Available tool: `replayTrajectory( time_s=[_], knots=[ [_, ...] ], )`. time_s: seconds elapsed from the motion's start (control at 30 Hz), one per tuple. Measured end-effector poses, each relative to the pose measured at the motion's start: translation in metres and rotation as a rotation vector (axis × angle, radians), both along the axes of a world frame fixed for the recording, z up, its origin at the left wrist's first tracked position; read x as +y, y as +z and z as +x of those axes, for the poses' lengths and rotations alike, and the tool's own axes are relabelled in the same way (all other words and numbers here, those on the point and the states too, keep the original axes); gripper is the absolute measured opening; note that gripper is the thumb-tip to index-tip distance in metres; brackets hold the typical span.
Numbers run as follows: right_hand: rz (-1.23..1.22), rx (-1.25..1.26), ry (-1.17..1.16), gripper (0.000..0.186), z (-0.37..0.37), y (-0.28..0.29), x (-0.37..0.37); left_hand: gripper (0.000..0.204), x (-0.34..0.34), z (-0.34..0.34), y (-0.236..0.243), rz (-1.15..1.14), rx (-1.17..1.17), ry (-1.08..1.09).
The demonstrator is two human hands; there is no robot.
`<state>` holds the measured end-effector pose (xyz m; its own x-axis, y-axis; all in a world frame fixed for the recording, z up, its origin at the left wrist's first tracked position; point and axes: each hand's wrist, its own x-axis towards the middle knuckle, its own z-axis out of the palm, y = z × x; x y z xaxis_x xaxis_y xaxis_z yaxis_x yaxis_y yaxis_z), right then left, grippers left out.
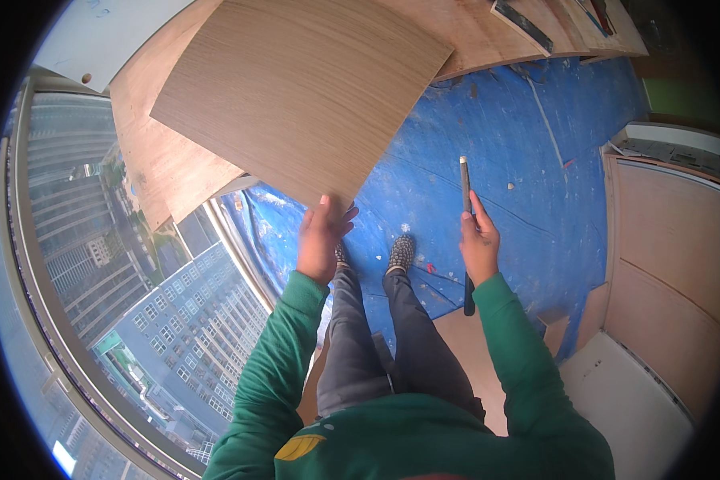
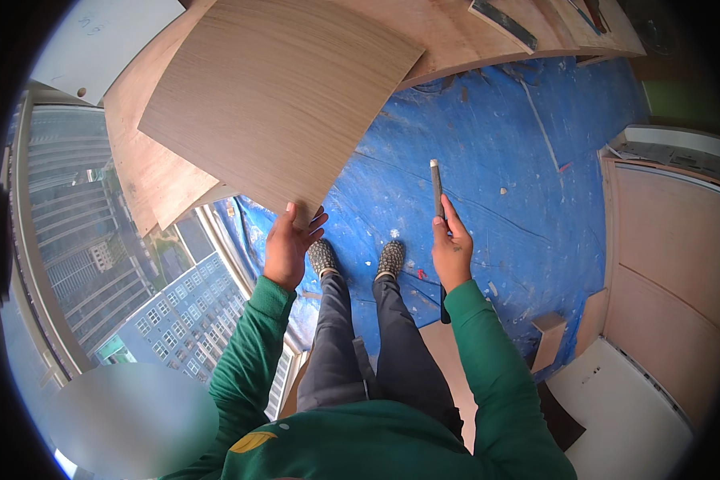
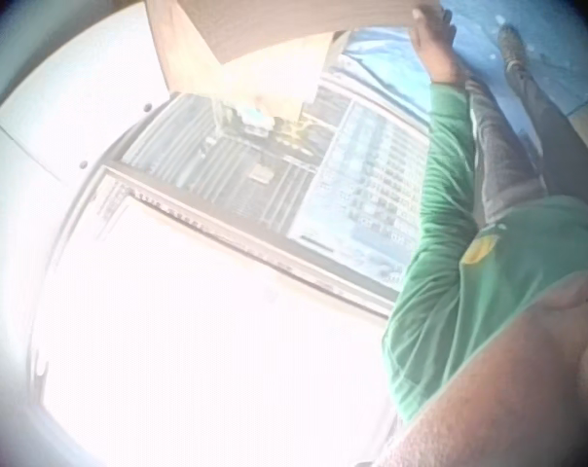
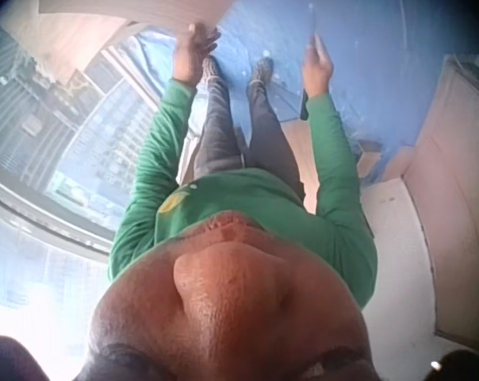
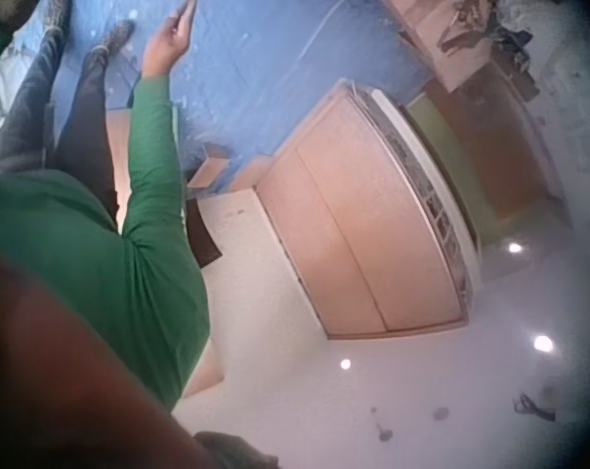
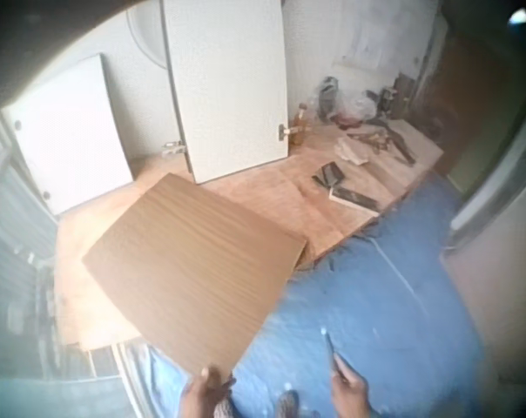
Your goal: The person wipes a wooden board with a cloth, then uses a chisel to scrape along the edges and surface. They then use a sanding block to smooth the board's surface and edges, and wipe it again with a cloth. The board is handled one at a time and placed back on the floor.
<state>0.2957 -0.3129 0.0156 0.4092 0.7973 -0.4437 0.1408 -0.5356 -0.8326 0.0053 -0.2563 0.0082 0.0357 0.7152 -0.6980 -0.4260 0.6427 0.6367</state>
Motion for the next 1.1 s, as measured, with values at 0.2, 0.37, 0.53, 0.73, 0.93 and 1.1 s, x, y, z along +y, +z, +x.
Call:
replayTrajectory(
  time_s=[0.2,0.37,0.53,0.73,0.93,1.1],
  knots=[
    [0.303,-0.229,0.214,0.043,-0.024,-0.014,0.019,0.045,0.019,-0.030,0.047,0.114,0.479,-0.644],
    [0.390,-0.275,0.367,0.045,-0.070,-0.020,0.051,0.040,0.164,-0.051,0.022,0.925,1.318,-0.495],
    [0.431,-0.287,0.397,0.048,-0.097,-0.029,0.030,0.058,0.248,-0.073,-0.039,0.923,1.926,-0.490],
    [0.514,-0.325,0.406,0.048,-0.096,-0.048,0.039,0.074,0.235,-0.043,0.005,0.615,1.731,-0.758],
    [0.524,-0.254,0.136,0.045,-0.086,-0.047,0.116,0.074,0.237,-0.044,0.006,0.642,1.761,-0.766],
    [0.457,-0.278,0.301,0.043,-0.093,-0.039,0.027,0.074,0.238,-0.050,0.002,0.673,1.729,-0.734]
  ],
)
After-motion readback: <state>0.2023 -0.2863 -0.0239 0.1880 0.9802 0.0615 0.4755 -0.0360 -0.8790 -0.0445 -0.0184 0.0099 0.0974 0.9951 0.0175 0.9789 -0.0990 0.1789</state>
